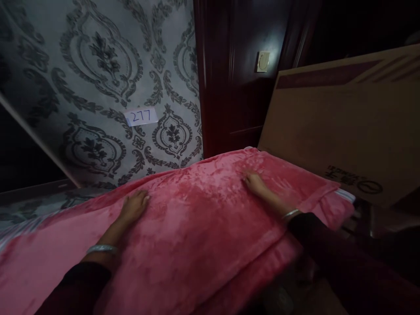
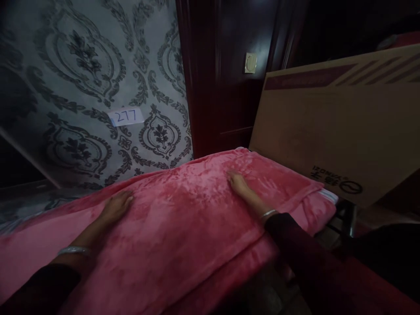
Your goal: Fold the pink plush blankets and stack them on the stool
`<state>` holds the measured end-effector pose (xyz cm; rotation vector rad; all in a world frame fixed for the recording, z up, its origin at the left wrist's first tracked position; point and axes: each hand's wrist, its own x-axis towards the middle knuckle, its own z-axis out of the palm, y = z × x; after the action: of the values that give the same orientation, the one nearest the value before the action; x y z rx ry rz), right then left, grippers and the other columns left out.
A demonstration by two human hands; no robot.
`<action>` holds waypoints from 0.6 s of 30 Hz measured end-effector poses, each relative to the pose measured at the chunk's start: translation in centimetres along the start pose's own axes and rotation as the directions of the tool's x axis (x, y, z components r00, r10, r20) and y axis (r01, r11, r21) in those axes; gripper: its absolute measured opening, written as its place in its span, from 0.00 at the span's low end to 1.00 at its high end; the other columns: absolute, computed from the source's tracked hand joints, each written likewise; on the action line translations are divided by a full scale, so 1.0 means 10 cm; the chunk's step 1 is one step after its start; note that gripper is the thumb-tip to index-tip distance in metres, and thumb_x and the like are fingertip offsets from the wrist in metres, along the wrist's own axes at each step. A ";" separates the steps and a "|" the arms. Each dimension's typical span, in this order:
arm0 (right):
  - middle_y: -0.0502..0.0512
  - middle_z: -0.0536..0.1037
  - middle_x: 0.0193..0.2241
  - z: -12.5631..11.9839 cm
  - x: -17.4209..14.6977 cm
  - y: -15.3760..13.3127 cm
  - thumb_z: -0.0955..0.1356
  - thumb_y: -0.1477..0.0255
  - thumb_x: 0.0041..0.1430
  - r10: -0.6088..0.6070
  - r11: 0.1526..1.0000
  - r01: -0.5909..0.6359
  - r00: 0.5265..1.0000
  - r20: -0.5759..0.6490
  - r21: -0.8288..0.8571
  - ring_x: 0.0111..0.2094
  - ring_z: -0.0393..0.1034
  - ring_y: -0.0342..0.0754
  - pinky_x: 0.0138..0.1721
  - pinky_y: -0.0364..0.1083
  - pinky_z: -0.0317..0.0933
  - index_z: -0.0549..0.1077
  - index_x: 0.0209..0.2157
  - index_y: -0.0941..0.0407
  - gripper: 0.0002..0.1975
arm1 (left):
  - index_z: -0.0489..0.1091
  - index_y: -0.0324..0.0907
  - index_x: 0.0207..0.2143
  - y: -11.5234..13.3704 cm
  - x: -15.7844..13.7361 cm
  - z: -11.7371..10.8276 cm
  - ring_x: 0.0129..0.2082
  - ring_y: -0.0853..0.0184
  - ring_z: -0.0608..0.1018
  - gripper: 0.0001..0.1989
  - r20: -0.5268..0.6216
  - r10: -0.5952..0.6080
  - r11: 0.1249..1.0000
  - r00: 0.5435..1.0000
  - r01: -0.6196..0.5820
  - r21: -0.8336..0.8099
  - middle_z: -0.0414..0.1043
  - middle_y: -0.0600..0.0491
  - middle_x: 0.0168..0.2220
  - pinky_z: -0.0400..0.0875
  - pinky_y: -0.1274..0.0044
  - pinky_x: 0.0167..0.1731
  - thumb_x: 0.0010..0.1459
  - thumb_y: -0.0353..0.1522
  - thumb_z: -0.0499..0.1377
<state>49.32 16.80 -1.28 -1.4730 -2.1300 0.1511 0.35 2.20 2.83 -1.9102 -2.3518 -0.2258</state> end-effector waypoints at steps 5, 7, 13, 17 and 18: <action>0.61 0.72 0.61 0.25 0.74 0.21 0.59 0.79 0.64 0.024 1.000 -0.024 1.000 -0.015 -0.005 0.60 0.68 0.53 0.62 0.50 0.61 0.72 0.59 0.59 0.24 | 0.77 0.34 0.51 -0.05 0.35 0.09 0.58 0.54 0.76 0.28 0.056 0.008 1.000 0.998 -0.009 0.022 0.77 0.38 0.55 0.68 0.67 0.58 0.67 0.38 0.41; 0.62 0.70 0.63 0.36 0.97 0.28 0.59 0.80 0.64 0.041 0.999 -0.041 0.999 -0.008 -0.022 0.62 0.66 0.53 0.63 0.51 0.59 0.68 0.63 0.60 0.27 | 0.78 0.37 0.50 -0.10 0.44 0.14 0.56 0.55 0.78 0.28 0.058 -0.001 1.000 0.998 0.000 0.020 0.78 0.41 0.53 0.70 0.70 0.56 0.66 0.39 0.42; 0.61 0.77 0.55 0.61 1.36 0.37 0.64 0.79 0.62 0.093 0.990 -0.084 0.993 0.074 -0.112 0.56 0.72 0.53 0.59 0.48 0.62 0.77 0.54 0.56 0.21 | 0.79 0.41 0.51 -0.19 0.51 0.24 0.55 0.52 0.79 0.25 0.084 -0.066 0.997 0.994 0.063 0.037 0.78 0.44 0.54 0.72 0.66 0.53 0.67 0.40 0.45; 0.66 0.78 0.53 0.69 1.35 0.36 0.61 0.76 0.66 0.167 0.971 -0.160 0.986 0.020 -0.177 0.52 0.74 0.57 0.54 0.52 0.66 0.78 0.51 0.58 0.18 | 0.77 0.42 0.54 -0.18 0.51 0.25 0.54 0.49 0.79 0.25 0.042 -0.202 0.978 0.978 0.200 0.059 0.78 0.42 0.53 0.73 0.63 0.51 0.68 0.40 0.45; 0.66 0.77 0.53 0.70 1.34 0.35 0.60 0.76 0.67 0.175 0.968 -0.171 0.984 0.008 -0.185 0.52 0.74 0.57 0.53 0.52 0.66 0.77 0.52 0.58 0.19 | 0.77 0.42 0.54 -0.17 0.51 0.24 0.54 0.50 0.79 0.25 0.047 -0.197 0.979 0.979 0.194 0.058 0.78 0.42 0.54 0.73 0.63 0.51 0.68 0.40 0.46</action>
<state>45.41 31.59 -3.66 -1.7732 -2.0783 0.0364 -2.32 7.19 1.23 -1.6819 -2.5543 -0.1280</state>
